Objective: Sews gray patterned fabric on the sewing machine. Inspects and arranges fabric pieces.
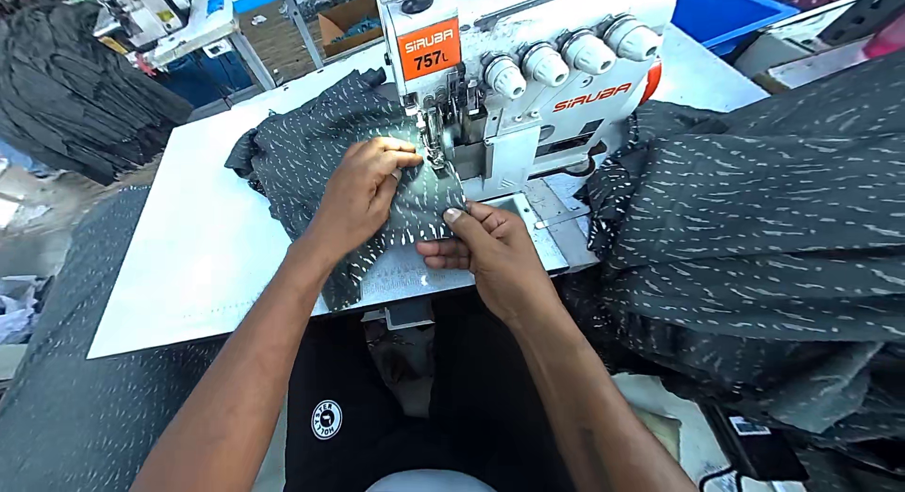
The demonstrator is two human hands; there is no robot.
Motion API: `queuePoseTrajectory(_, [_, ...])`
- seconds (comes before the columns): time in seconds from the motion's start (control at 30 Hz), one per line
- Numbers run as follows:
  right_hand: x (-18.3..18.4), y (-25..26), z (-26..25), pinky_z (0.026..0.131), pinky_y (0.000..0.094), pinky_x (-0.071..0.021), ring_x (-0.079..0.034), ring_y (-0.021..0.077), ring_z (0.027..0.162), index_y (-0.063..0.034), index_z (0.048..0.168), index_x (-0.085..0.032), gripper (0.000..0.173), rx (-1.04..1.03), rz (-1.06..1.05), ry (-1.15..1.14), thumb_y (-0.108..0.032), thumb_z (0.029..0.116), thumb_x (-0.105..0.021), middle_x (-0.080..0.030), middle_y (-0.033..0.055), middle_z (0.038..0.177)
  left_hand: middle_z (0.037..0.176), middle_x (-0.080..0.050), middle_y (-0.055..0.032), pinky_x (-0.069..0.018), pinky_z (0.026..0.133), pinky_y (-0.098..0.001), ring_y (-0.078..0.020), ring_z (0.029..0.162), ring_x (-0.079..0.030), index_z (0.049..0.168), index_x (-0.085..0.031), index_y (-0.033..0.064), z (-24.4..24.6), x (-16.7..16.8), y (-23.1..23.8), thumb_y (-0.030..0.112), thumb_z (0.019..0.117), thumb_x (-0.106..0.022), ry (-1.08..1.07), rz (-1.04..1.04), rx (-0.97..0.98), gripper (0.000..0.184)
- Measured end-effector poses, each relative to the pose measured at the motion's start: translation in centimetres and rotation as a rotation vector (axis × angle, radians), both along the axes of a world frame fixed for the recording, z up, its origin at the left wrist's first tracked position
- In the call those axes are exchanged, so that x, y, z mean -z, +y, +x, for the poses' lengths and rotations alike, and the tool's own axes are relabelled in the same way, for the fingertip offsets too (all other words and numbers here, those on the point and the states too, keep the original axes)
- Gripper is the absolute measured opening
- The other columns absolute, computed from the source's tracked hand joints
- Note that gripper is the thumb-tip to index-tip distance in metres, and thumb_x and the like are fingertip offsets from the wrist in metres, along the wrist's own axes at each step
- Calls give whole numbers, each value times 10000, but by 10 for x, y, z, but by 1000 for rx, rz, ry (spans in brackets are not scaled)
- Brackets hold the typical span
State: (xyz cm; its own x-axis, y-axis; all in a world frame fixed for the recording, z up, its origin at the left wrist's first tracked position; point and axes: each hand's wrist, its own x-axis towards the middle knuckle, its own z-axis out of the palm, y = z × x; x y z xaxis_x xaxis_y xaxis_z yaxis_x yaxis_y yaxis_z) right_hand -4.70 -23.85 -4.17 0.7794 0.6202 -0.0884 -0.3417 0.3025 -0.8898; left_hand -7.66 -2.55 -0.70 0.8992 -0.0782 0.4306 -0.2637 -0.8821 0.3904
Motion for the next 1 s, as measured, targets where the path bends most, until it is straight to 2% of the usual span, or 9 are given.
queuePoseTrajectory(0.13, [-9, 11, 6, 553, 312, -621, -722, 179, 598, 20, 936, -643, 315, 66, -88, -4, -197, 1101, -486, -742, 127, 773, 1383, -635, -63, -375, 1172, -405, -207, 1349, -527, 1250, -722, 89, 15, -5, 20, 157, 1059, -462, 26, 6, 31, 329])
queuePoseTrajectory(0.23, [-10, 14, 6, 491, 279, -590, -679, 142, 530, 20, 924, -676, 325, 100, -110, 0, -203, 1092, -510, -723, 98, 720, 1322, -652, -133, -460, 1101, -396, -254, 1280, -574, 1192, -729, 33, 1, -14, -1, 39, 1017, -473, -114, 49, 17, 310])
queuePoseTrajectory(0.3, [-8, 14, 8, 460, 262, -569, -652, 122, 497, 18, 919, -693, 315, 111, -120, -2, -199, 1082, -533, -711, 85, 694, 1243, -689, -116, -521, 1037, -362, -206, 1210, -623, 1147, -741, 19, -9, -13, -19, -18, 992, -456, -149, -78, 68, 326])
queuePoseTrajectory(0.5, [-8, 10, 10, 407, 212, -489, -581, 73, 443, 4, 895, -723, 303, 135, -155, -85, -175, 1068, -550, -690, 60, 645, 1205, -716, -61, -440, 1101, -380, -207, 1227, -595, 1108, -780, 74, -12, 0, -12, -43, 975, -417, -49, -83, 149, 404])
queuePoseTrajectory(0.6, [-5, 11, 14, 374, 194, -423, -514, 47, 408, -27, 799, -717, 320, 190, -198, -133, -157, 1048, -565, -642, 27, 587, 1203, -719, -74, -434, 1102, -384, -214, 1217, -601, 1104, -783, 65, -11, 2, -8, -38, 981, -420, -82, -73, 187, 397])
queuePoseTrajectory(0.73, [-4, 16, 32, 424, 287, -357, -450, 78, 424, -123, 597, -618, 458, 232, -499, -347, -310, 1014, -580, -594, -23, 555, 1241, -712, -72, -427, 1114, -378, -213, 1236, -594, 1138, -779, 70, -5, 6, 0, -30, 991, -417, -78, -66, 181, 403])
queuePoseTrajectory(0.83, [-13, 19, 48, 443, 358, -348, -443, 123, 423, -135, 541, -531, 522, 213, -663, -451, -373, 1005, -569, -543, -5, 516, 1249, -713, -66, -407, 1134, -377, -208, 1251, -588, 1147, -776, 67, 7, 7, 12, -23, 1004, -403, -92, -63, 177, 410])
queuePoseTrajectory(0.93, [-10, 7, 39, 433, 313, -331, -414, 99, 428, -115, 596, -584, 481, 201, -574, -491, -330, 1026, -569, -531, -13, 531, 1287, -703, -56, -369, 1159, -408, -215, 1285, -569, 1171, -760, 58, 11, 10, 25, 77, 994, -442, -94, -55, 150, 364])
queuePoseTrajectory(1.0, [2, -4, 19, 434, 295, -365, -448, 80, 446, -109, 662, -622, 403, 350, -497, -657, -297, 1015, -572, -547, -26, 554, 1322, -684, -29, -404, 1107, -458, -229, 1260, -570, 1229, -745, 100, -1, 7, 17, 312, 977, -586, -82, 37, 78, 366])
